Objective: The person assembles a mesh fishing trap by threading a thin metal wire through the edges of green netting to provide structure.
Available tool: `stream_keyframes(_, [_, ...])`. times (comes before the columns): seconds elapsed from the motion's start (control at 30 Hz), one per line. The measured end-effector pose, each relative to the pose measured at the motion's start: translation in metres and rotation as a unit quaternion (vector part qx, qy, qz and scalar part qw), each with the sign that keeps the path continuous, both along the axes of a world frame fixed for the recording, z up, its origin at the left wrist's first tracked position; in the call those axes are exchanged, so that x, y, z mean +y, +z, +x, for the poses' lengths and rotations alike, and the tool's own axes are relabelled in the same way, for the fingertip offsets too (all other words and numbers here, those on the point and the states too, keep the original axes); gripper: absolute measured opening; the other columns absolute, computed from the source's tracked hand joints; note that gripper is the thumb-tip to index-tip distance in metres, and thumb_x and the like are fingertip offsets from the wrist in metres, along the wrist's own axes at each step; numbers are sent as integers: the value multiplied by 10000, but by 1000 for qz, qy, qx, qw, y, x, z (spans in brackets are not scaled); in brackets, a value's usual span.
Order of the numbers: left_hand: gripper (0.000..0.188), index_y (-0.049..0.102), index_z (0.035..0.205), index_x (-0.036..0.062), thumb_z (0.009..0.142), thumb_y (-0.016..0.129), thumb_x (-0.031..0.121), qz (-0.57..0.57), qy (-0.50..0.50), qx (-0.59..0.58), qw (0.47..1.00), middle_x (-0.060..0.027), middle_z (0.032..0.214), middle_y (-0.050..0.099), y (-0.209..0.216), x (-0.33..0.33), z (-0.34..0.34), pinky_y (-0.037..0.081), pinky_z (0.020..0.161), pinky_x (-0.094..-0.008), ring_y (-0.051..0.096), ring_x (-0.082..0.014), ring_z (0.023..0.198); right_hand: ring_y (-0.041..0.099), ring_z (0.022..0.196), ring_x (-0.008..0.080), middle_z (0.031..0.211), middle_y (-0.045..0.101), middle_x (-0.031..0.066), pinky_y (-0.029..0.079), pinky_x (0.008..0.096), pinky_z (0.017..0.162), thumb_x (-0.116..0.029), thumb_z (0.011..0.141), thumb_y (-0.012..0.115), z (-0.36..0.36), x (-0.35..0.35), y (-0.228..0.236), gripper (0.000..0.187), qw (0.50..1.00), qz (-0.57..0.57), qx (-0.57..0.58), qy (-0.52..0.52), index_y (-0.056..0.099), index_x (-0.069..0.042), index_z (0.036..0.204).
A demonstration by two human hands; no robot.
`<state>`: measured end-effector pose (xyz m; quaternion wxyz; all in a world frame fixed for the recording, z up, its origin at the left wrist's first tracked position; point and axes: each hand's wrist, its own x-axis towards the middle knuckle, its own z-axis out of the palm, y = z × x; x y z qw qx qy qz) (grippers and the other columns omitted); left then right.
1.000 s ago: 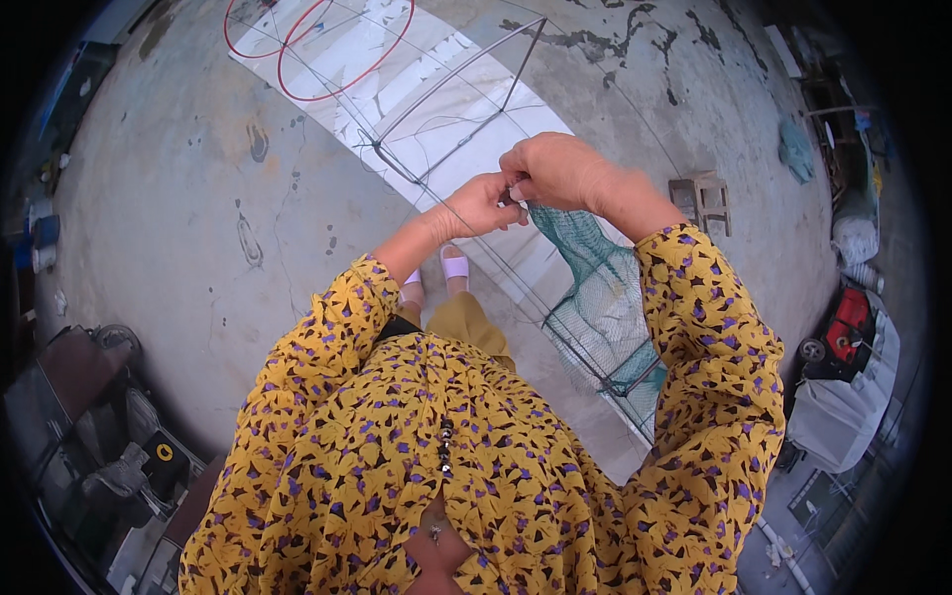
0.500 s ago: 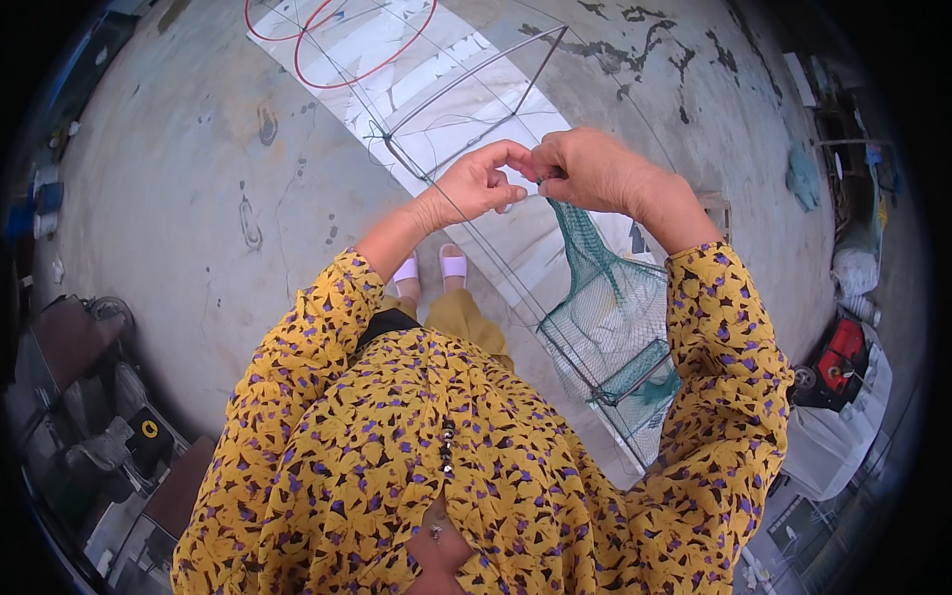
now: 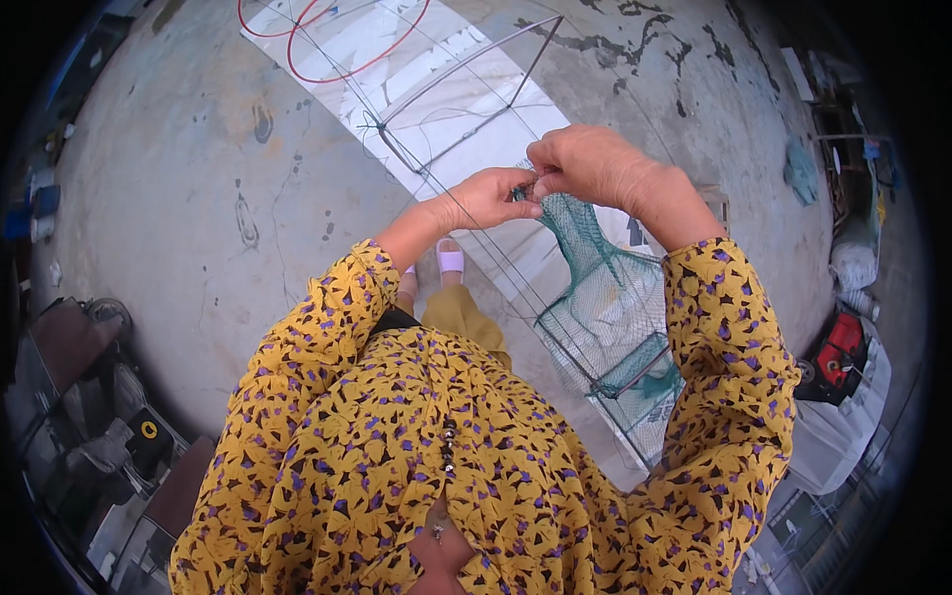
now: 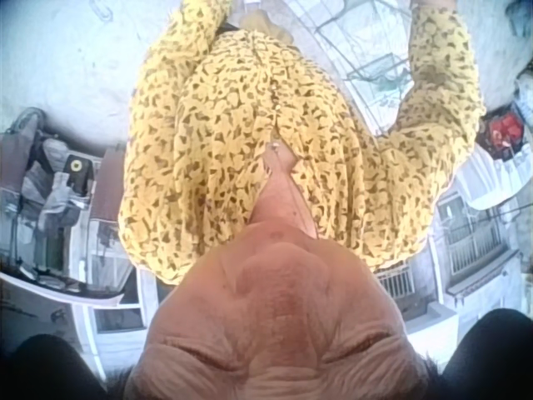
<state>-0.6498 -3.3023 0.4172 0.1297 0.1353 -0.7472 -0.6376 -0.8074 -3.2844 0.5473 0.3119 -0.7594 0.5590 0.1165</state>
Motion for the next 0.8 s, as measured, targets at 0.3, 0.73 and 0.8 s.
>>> stream_keyframes(0.3, [174, 493, 928, 63, 880, 498, 230, -56, 35, -163, 984, -88, 809, 581, -28, -7, 13, 450, 673, -318, 575, -212, 750, 536, 720, 300, 754, 550, 112, 426, 375, 630, -154, 746, 633, -4, 5, -2, 180, 1000, -11, 18, 10, 502, -33, 769])
stream_keyframes(0.73, [174, 620, 986, 92, 839, 555, 156, 0, 139, -152, 978, -83, 923, 628, -47, -3, 20, 452, 760, -282, 583, -185, 811, 573, 756, 308, 767, 597, 133, 459, 381, 675, -156, 730, 623, 3, 7, 5, 140, 997, -69, 1, 29, 583, -27, 769])
stream_keyframes(0.8, [169, 624, 981, 92, 834, 561, 148, -9, 140, -145, 979, -81, 897, 629, -45, -6, 18, 453, 744, -280, 579, -177, 787, 556, 718, 305, 741, 573, 131, 448, 378, 646, -129, 720, 629, 1, 7, 3, 139, 996, -83, -11, 33, 552, -15, 743])
